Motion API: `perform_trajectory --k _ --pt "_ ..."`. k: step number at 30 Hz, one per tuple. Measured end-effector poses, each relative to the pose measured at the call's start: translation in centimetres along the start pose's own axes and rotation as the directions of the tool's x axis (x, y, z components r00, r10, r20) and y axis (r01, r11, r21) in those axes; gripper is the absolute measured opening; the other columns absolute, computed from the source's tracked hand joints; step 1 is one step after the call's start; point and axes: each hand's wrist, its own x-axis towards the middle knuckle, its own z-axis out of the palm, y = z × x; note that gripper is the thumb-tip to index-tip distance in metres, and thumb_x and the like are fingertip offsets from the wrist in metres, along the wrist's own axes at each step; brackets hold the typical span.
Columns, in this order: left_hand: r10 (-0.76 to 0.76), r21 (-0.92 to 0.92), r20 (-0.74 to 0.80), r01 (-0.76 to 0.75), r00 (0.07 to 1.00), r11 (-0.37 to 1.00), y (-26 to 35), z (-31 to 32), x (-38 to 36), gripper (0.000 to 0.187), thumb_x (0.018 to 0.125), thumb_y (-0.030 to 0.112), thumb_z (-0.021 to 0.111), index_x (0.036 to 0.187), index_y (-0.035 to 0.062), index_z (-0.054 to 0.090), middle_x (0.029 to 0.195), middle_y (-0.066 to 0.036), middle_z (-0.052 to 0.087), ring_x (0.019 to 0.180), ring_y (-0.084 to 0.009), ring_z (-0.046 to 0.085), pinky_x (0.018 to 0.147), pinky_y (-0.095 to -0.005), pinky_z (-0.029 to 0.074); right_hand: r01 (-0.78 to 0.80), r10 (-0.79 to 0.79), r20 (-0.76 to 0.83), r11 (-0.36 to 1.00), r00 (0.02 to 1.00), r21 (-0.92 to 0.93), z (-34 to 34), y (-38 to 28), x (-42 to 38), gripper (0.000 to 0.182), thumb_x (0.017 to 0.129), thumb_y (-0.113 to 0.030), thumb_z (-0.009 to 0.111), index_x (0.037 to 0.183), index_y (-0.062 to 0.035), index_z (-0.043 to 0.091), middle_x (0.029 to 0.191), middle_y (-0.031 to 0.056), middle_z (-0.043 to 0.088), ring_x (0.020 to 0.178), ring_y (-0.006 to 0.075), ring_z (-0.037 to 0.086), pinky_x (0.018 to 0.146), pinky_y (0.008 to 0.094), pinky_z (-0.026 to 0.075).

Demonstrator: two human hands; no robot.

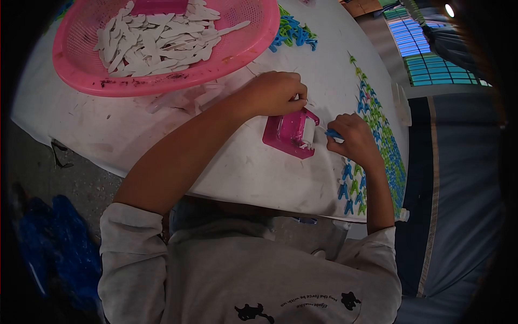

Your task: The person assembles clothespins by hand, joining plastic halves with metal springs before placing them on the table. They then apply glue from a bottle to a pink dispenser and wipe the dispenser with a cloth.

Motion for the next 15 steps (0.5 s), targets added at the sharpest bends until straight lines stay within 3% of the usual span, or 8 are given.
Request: perform_trajectory --k 6,8,15 --pt "0.006 0.014 0.018 -0.006 1.0 1.0 0.0 0.0 -0.1 0.018 0.088 0.028 0.064 0.093 0.0127 0.072 0.092 -0.006 0.065 0.087 -0.0233 0.066 0.077 -0.0384 0.054 -0.169 0.205 -0.22 0.97 0.954 0.173 -1.2 -0.2 -1.1 0.022 0.07 -0.011 0.074 0.089 -0.0018 0.066 0.077 0.0107 0.061 0.072 0.0262 0.06 0.069 0.0358 0.048" --pt "0.069 -0.008 -0.044 -0.069 0.997 0.998 -0.1 0.2 -0.1 0.016 0.089 0.023 0.066 0.092 0.0081 0.072 0.084 -0.008 0.061 0.078 -0.0238 0.065 0.068 -0.0365 0.051 -0.3 0.404 -0.213 0.868 0.89 0.395 -1.5 -0.2 -1.6 0.022 0.074 -0.012 0.074 0.09 -0.0003 0.065 0.078 0.0091 0.061 0.071 0.0211 0.058 0.07 0.0306 0.048" --pt "0.059 0.007 -0.015 -0.059 0.998 0.998 0.0 -0.1 -0.1 0.017 0.09 0.023 0.066 0.093 0.0079 0.072 0.085 -0.008 0.061 0.079 -0.0242 0.065 0.069 -0.0367 0.051 -0.262 0.476 -0.223 0.753 0.851 0.604 -1.0 0.1 -3.6 0.022 0.077 -0.01 0.073 0.094 0.0008 0.063 0.081 0.0044 0.062 0.074 0.0126 0.056 0.071 0.0255 0.045"
